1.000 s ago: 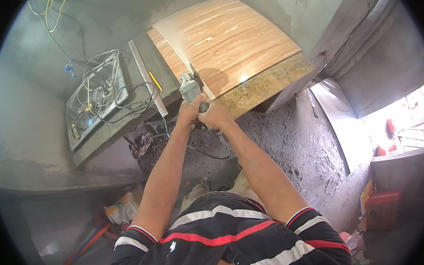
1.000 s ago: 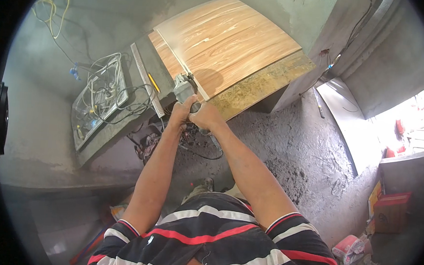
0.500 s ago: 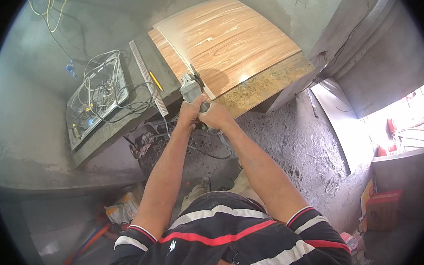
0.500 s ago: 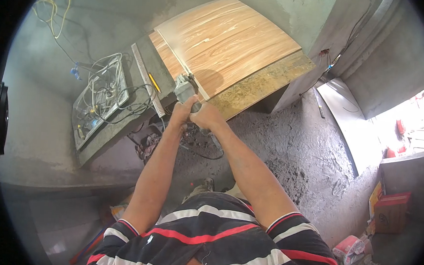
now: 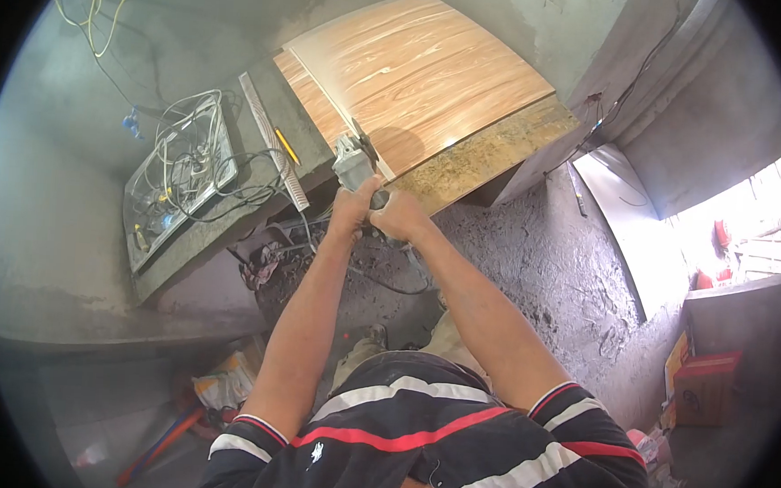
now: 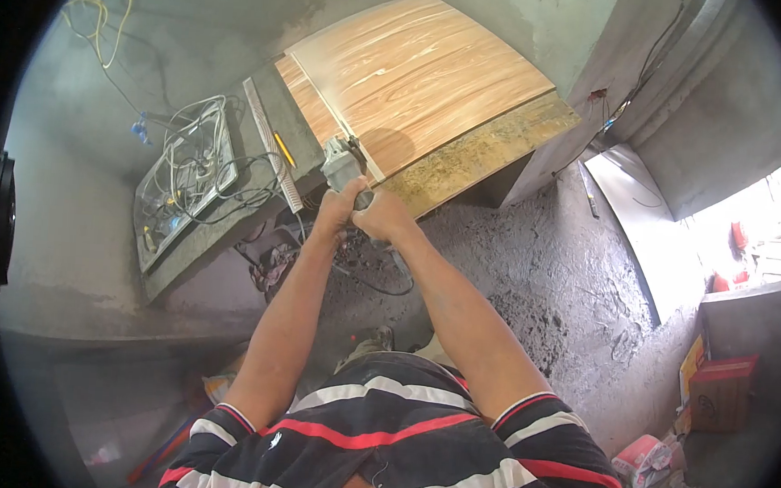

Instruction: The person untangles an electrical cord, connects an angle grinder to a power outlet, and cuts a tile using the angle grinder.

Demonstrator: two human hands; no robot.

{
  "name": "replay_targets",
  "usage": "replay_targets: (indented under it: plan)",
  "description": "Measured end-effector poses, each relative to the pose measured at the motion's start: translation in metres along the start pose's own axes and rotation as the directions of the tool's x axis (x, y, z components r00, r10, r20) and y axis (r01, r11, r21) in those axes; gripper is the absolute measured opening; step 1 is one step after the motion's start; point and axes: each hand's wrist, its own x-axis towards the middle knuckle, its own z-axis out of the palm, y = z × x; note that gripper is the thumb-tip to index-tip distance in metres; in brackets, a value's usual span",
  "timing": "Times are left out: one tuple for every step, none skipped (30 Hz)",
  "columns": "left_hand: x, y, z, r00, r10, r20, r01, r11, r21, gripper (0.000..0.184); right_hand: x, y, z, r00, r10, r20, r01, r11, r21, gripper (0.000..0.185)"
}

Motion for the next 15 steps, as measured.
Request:
replay_targets:
  plan:
    - [-0.002, 0.001, 0.001, 1.0, 0.001, 0.001, -0.001, 1.0, -0.001, 0.042, -0.002, -0.001, -0.003, 1.0, 0.009, 0.028, -0.009, 1.0, 0.002, 0.057]
    - [-0.004, 0.001, 0.002, 1.0, 0.018, 0.005, -0.018, 1.0, -0.014, 0.04, -0.005, -0.003, -0.006, 0.998, 0.018, 0.056, -0.018, 1.0, 0.003, 0.057]
    - [-0.006, 0.002, 0.003, 0.999, 0.036, 0.01, -0.036, 0.999, -0.028, 0.038, -0.007, -0.005, -0.006, 0.998, 0.018, 0.055, -0.018, 1.0, 0.002, 0.057]
    - [-0.007, 0.001, 0.003, 0.999, 0.036, 0.01, -0.036, 0.999, -0.029, 0.038, -0.008, -0.005, -0.006, 0.999, 0.011, 0.046, -0.011, 1.0, -0.005, 0.056]
    - [-0.007, 0.0, 0.003, 1.0, 0.016, 0.008, -0.016, 0.999, -0.035, 0.037, -0.009, -0.004, -0.006, 0.999, 0.003, 0.036, -0.003, 1.0, -0.012, 0.056]
    - [-0.007, -0.001, 0.004, 1.0, -0.005, 0.006, 0.005, 0.999, -0.041, 0.035, -0.009, -0.004, -0.006, 0.999, 0.003, 0.035, -0.003, 1.0, -0.013, 0.056]
    - [-0.009, 0.0, 0.004, 1.0, -0.004, 0.007, 0.004, 0.999, -0.041, 0.035, -0.01, -0.004, -0.006, 0.999, 0.006, 0.043, -0.005, 1.0, -0.028, 0.056]
    - [-0.011, 0.001, 0.005, 1.0, 0.017, 0.001, -0.017, 0.999, -0.035, 0.035, -0.011, -0.004, -0.007, 0.999, 0.01, 0.05, -0.007, 0.999, -0.044, 0.056]
    - [-0.012, 0.001, 0.005, 0.999, 0.037, -0.004, -0.038, 0.999, -0.028, 0.035, -0.012, -0.004, -0.007, 0.999, 0.01, 0.049, -0.008, 0.999, -0.045, 0.056]
    - [-0.014, 0.002, 0.005, 0.999, 0.037, -0.003, -0.037, 0.999, -0.028, 0.035, -0.013, -0.003, -0.007, 0.999, 0.008, 0.048, -0.007, 1.0, -0.023, 0.056]
    - [-0.015, 0.002, 0.005, 0.999, 0.043, -0.002, -0.043, 0.999, -0.028, 0.036, -0.014, -0.003, -0.006, 0.999, 0.006, 0.048, -0.006, 1.0, -0.001, 0.057]
    - [-0.017, 0.002, 0.006, 0.999, 0.049, 0.0, -0.049, 0.998, -0.028, 0.036, -0.014, -0.002, -0.006, 0.999, 0.008, 0.047, -0.007, 1.0, -0.002, 0.057]
    - [-0.016, 0.001, 0.006, 0.999, 0.048, 0.002, -0.048, 0.998, -0.029, 0.036, -0.014, -0.002, -0.004, 0.999, 0.011, 0.032, -0.01, 0.999, -0.032, 0.058]
    - [-0.016, -0.001, 0.006, 0.998, 0.056, -0.003, -0.056, 0.998, -0.03, 0.036, -0.013, -0.001, -0.004, 1.0, 0.013, 0.017, -0.012, 0.998, -0.062, 0.059]
    - [-0.016, -0.002, 0.007, 0.998, 0.064, -0.008, -0.064, 0.997, -0.032, 0.037, -0.014, 0.001, -0.003, 1.0, 0.014, 0.017, -0.013, 0.998, -0.063, 0.059]
